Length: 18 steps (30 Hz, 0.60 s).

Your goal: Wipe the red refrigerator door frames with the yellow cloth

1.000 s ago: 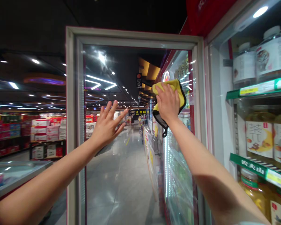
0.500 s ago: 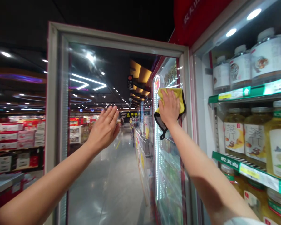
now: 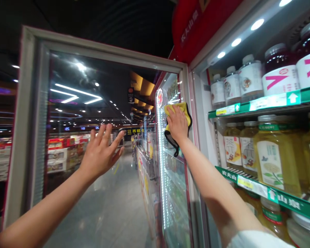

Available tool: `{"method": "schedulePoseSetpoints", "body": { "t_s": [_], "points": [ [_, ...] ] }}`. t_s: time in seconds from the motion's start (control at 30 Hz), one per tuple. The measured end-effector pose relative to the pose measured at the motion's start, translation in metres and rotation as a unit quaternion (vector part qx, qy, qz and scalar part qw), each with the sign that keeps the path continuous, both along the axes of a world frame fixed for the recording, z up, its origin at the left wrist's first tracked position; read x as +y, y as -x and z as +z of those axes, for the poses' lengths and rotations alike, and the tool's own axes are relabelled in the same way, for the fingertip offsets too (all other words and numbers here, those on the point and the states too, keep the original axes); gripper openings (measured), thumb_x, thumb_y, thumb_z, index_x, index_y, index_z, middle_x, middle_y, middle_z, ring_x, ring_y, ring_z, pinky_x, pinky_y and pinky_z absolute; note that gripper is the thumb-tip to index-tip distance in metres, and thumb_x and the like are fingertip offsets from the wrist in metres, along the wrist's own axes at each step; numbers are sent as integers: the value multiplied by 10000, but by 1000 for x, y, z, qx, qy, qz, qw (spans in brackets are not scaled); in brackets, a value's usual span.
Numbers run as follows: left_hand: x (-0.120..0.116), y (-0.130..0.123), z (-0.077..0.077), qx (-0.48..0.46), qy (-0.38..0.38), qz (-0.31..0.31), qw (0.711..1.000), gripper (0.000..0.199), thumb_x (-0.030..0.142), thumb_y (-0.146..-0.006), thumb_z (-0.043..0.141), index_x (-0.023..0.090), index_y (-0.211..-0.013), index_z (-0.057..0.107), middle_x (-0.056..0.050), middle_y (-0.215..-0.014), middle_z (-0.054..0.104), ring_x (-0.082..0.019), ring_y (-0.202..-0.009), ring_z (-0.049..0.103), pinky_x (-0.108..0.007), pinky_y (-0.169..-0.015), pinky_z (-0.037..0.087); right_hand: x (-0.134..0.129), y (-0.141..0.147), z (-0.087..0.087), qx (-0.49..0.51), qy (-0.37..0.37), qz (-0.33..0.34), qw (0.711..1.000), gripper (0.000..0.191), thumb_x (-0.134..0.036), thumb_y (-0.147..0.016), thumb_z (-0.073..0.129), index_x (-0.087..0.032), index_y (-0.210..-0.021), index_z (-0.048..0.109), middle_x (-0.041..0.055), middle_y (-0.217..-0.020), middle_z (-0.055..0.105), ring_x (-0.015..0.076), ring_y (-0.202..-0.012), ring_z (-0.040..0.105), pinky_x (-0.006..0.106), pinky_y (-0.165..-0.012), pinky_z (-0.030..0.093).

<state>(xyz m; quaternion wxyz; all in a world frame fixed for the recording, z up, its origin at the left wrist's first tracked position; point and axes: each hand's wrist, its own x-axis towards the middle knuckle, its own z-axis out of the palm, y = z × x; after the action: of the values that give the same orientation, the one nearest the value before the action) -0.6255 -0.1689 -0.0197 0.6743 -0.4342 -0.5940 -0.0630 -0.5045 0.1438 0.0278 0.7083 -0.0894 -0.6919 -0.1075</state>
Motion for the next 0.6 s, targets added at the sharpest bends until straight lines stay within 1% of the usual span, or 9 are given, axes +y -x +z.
{"method": "schedulePoseSetpoints", "body": {
  "t_s": [0.13,0.2,0.23,0.27,0.4,0.47,0.5,0.53,0.6],
  "points": [
    [0,-2,2,-5,5,-13,1000,1002,259,-884,676,400,-1610,1,-145,-1702,-30,-442,-1546,144,-728,-1182,206,13,-6,-73,13,-34,-32,999,448,-247,-1025,417,-196,-1457,520,132,-1552,494,262,-1477,394,513,-1209,346],
    [0,-3,3,-10,8,-18,1000,1008,250,-871,689,398,-1611,21,-146,-1701,-11,-452,-1541,148,-740,-1176,206,15,-11,-89,0,-67,-52,996,413,-185,-1003,442,-198,-1391,582,134,-1501,553,260,-1433,457,520,-1208,339],
    [0,-4,3,-12,8,-23,1000,998,249,-865,695,393,-1613,51,-148,-1700,9,-456,-1538,155,-746,-1172,210,16,-14,-87,-7,-78,-59,995,404,-153,-990,447,-203,-1357,610,129,-1469,585,253,-1405,490,518,-1211,332],
    [0,-4,4,-12,7,-31,999,976,249,-860,699,387,-1614,94,-149,-1699,35,-459,-1534,165,-751,-1170,215,16,-17,-78,-10,-79,-63,995,404,-127,-978,449,-209,-1330,629,125,-1441,610,247,-1379,518,515,-1213,327],
    [2,-7,5,-4,-8,-73,997,839,255,-871,686,379,-1590,272,-116,-1697,149,-448,-1525,210,-754,-1182,229,17,-25,-6,13,-20,-62,998,438,-103,-963,436,-234,-1336,627,114,-1429,620,260,-1368,525,526,-1190,347],
    [3,-7,6,-4,-11,-83,997,785,265,-889,660,388,-1579,306,-93,-1695,184,-443,-1526,213,-760,-1188,226,15,-24,17,27,11,-54,998,444,-123,-976,426,-244,-1363,608,103,-1453,603,278,-1404,487,550,-1176,357],
    [3,-8,6,-5,-11,-84,996,764,272,-894,651,385,-1574,322,-92,-1692,200,-447,-1524,214,-767,-1187,226,14,-22,18,35,23,-50,998,443,-139,-985,423,-245,-1377,598,99,-1469,590,287,-1426,461,562,-1175,357],
    [3,-8,6,-6,-11,-83,996,744,276,-896,645,374,-1568,343,-101,-1688,215,-455,-1520,219,-772,-1182,229,12,-20,12,43,34,-48,997,441,-158,-993,423,-241,-1395,585,99,-1488,572,297,-1451,430,575,-1176,352],
    [3,-8,6,-5,-12,-81,997,706,278,-894,648,340,-1550,394,-126,-1679,237,-470,-1510,236,-774,-1175,237,10,-16,-20,51,43,-43,997,447,-194,-1004,434,-236,-1433,553,104,-1524,535,313,-1496,360,591,-1186,337]
  ]
}}
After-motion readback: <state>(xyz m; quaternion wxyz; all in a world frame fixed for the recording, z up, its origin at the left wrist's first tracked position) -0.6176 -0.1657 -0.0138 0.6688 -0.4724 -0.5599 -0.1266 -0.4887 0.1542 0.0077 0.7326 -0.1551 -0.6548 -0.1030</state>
